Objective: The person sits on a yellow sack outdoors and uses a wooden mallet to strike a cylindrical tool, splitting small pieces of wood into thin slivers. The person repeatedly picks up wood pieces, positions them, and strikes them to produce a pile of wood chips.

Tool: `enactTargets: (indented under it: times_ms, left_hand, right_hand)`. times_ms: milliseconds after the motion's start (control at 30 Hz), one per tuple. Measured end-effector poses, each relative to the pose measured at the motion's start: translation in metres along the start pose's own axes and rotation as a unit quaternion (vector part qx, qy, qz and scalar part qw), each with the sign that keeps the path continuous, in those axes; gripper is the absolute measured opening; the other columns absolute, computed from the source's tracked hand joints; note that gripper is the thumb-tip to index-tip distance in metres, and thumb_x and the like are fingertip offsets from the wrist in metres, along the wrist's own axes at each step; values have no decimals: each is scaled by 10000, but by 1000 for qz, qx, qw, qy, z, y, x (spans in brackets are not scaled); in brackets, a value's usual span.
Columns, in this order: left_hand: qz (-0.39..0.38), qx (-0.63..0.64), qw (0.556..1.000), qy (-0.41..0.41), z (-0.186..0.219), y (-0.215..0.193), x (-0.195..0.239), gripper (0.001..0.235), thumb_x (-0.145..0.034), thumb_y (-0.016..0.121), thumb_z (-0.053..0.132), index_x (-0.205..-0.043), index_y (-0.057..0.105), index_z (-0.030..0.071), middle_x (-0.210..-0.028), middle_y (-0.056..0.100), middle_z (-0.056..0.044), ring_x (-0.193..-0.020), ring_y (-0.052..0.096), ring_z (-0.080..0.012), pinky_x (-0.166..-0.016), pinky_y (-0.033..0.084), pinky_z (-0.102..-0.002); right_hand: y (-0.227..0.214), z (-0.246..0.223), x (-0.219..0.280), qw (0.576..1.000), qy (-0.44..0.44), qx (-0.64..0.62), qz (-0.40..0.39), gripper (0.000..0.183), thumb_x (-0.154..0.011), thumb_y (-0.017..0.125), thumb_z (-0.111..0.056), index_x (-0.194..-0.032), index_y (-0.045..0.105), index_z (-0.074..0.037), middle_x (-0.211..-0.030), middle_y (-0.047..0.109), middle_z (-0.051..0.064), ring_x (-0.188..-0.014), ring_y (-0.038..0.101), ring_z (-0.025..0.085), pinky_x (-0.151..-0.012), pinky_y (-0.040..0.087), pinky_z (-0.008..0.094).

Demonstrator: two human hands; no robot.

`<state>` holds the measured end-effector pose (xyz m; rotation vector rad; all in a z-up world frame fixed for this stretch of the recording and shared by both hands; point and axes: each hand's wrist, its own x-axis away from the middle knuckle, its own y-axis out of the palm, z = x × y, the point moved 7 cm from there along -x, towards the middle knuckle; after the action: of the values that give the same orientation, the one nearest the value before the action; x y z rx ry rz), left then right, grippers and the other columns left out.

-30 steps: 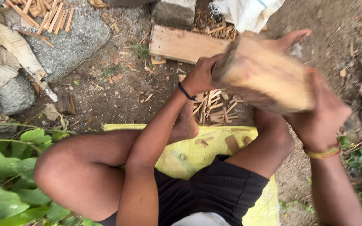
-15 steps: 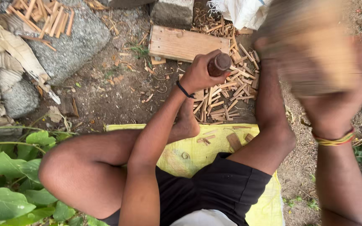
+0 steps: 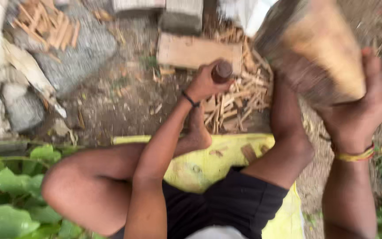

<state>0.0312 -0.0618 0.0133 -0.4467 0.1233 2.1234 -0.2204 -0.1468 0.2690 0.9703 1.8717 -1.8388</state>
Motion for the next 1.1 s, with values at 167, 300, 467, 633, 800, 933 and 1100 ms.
enactTargets:
  times_ms: [167,300,467,633,800,933,1100]
  left_hand:
    - [23,-153,984,92,2,14,15,687,-796,906,315,-1331,611,2,-1229,726,-203,-1122,719,-286,-987,585,-412]
    - [-59,-133,989,3,-20,20,33,558,-854,894,332,-1293,698,49,-1197,778,-154,-1072,740,-251,-918,598,-375]
    - [-14,-162,981,-106,-19,7,34,428,-772,910,339,-1029,692,74,-894,763,-100,-835,748,-167,-772,606,-342]
    - [-24,-76,997,14,22,8,21,359,-841,857,267,-1028,646,46,-910,760,-94,-871,750,-146,-784,598,-334]
    - [-49,-153,986,-53,-39,16,27,413,-847,868,324,-1093,681,49,-979,763,-115,-896,748,-196,-804,597,-360]
    - [-50,-177,982,-48,-89,16,45,538,-837,871,390,-1192,692,27,-1100,742,-147,-993,712,-285,-840,572,-414]
    - [-191,-398,852,-283,-119,17,70,538,-934,709,626,-1110,822,130,-1016,774,-155,-980,732,-297,-923,580,-412]
  right_hand:
    - [27,-13,14,998,-60,3,-12,945,-736,942,-265,-1479,445,42,-1140,690,253,-961,716,366,-801,587,414]
    - [62,-11,20,983,-30,104,-149,902,-621,867,-117,-1477,585,-87,-985,727,143,-831,717,297,-641,538,405]
    - [44,-5,12,993,-11,64,-101,887,-698,946,-211,-1493,579,-69,-1065,729,156,-897,726,307,-723,554,400]
    - [5,-8,0,998,7,-55,12,814,-868,938,-304,-1482,484,-25,-1284,705,176,-1147,737,276,-1017,602,344]
    - [24,-19,1,998,-41,-42,-18,882,-849,974,-221,-1509,456,48,-1187,703,183,-1044,724,310,-894,583,393]
    - [71,-31,11,989,-52,45,-127,964,-595,977,-245,-1455,567,-98,-1007,709,133,-832,700,301,-679,544,407]
    - [66,-26,15,989,-29,51,-139,987,-567,957,-200,-1472,570,-125,-1008,704,140,-862,703,326,-684,539,430]
